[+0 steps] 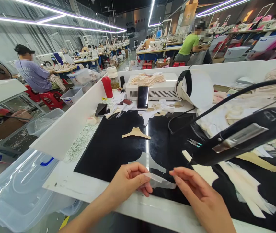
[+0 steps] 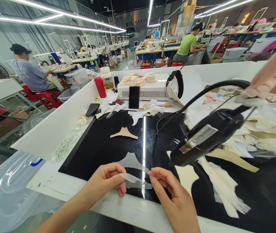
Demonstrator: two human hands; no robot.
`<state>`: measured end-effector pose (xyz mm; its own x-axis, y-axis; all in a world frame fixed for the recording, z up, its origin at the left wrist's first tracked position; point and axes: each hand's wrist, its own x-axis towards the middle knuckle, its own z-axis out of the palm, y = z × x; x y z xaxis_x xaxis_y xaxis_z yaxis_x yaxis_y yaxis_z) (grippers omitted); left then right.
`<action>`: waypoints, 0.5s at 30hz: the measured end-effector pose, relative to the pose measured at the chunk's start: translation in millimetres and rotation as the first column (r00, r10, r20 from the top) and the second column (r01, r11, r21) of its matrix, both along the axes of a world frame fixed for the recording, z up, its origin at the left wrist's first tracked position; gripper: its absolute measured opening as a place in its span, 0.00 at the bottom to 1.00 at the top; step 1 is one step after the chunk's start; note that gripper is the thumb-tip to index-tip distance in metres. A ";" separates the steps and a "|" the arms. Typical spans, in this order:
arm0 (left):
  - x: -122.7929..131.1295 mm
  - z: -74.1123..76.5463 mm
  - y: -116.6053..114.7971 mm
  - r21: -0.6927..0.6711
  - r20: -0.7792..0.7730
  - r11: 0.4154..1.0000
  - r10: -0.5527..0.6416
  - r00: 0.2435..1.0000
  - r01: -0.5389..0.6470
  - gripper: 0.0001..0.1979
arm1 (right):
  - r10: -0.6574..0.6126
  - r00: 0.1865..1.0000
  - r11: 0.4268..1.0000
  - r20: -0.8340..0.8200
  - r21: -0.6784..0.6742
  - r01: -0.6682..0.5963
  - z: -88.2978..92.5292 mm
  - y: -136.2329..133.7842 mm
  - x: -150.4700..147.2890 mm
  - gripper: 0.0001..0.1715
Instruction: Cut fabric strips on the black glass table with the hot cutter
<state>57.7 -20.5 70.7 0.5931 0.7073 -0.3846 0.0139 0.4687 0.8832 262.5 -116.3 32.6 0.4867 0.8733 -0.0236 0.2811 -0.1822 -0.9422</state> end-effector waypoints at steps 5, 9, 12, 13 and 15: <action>-1.9 -10.2 5.8 -0.001 -0.059 1.000 -0.031 0.998 0.031 0.25 | 0.077 0.996 0.997 -0.053 0.016 -0.076 -1.3 3.8 -1.9 0.23; -0.1 -11.9 8.7 0.025 -0.083 0.997 -0.075 0.994 0.077 0.25 | 0.151 0.984 0.988 -0.096 0.045 -0.148 0.8 9.8 -18.5 0.21; 0.1 -11.6 11.9 0.061 -0.095 0.993 -0.092 0.991 0.098 0.23 | 0.170 0.984 0.985 -0.059 0.031 -0.169 0.9 15.4 -22.2 0.20; 0.0 -11.9 13.2 0.075 -0.100 0.992 -0.098 0.990 0.106 0.22 | 0.185 0.982 0.982 -0.033 0.032 -0.184 0.3 17.5 -21.3 0.19; -0.3 -13.4 16.1 0.098 -0.111 0.987 -0.113 0.987 0.124 0.20 | 0.216 0.976 0.976 0.016 0.040 -0.216 -1.5 22.1 -17.4 0.17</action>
